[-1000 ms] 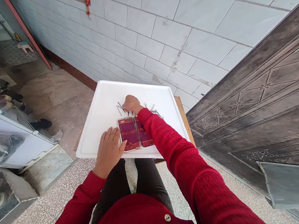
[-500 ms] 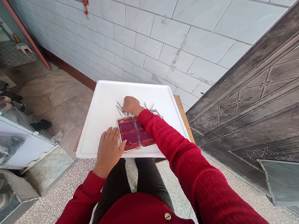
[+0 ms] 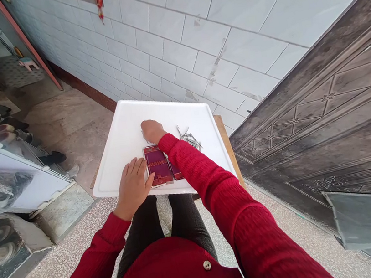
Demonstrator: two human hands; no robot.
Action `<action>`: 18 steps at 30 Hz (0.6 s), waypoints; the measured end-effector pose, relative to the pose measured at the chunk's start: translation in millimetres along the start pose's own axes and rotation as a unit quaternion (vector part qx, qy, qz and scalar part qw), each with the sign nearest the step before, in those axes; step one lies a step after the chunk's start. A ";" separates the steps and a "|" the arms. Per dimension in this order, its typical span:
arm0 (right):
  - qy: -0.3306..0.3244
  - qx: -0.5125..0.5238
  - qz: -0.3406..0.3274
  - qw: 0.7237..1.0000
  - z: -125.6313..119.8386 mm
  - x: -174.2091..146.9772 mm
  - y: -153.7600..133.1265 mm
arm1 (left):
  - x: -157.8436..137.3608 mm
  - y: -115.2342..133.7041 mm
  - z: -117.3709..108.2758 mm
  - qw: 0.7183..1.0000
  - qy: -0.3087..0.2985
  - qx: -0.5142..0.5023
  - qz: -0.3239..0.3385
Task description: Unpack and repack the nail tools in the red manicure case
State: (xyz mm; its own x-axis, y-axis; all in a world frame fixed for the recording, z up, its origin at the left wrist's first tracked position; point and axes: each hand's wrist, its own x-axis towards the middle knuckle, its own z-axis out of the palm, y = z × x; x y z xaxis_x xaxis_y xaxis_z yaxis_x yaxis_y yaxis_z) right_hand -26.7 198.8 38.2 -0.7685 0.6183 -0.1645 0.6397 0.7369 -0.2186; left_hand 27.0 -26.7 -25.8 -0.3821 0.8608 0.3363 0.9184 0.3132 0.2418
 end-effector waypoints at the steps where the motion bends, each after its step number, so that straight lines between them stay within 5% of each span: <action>1: -0.036 -0.024 0.009 0.999 -2.4 1.1 -1.8 | 0.2 0.1 -0.4 1.000 -0.002 0.001 -0.001; 4: -0.091 -0.035 0.011 0.995 -10.0 1.0 0.4 | 1.0 0.4 -1.5 1.000 -0.008 0.003 -0.004; 7: -0.106 0.061 0.002 0.993 -14.3 -3.7 12.0 | 1.7 1.2 -2.3 1.000 -0.015 0.006 -0.005; 12: -0.048 0.217 0.003 0.975 -15.5 -21.8 34.8 | 2.4 2.1 -2.7 1.000 -0.016 0.002 -0.009; 18: -0.057 0.488 -0.020 0.871 -0.4 -56.5 56.9 | 3.7 1.8 -0.6 1.000 -0.007 -0.012 -0.008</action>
State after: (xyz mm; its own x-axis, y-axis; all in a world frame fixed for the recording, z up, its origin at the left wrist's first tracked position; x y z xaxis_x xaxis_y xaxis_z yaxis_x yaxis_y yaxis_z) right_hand 53.1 205.8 35.5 -0.8218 0.5257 -0.2199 0.3387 0.1403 -0.9304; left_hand 27.2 -23.3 -23.6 -0.3944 0.8618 0.3189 0.9097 0.3172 0.2679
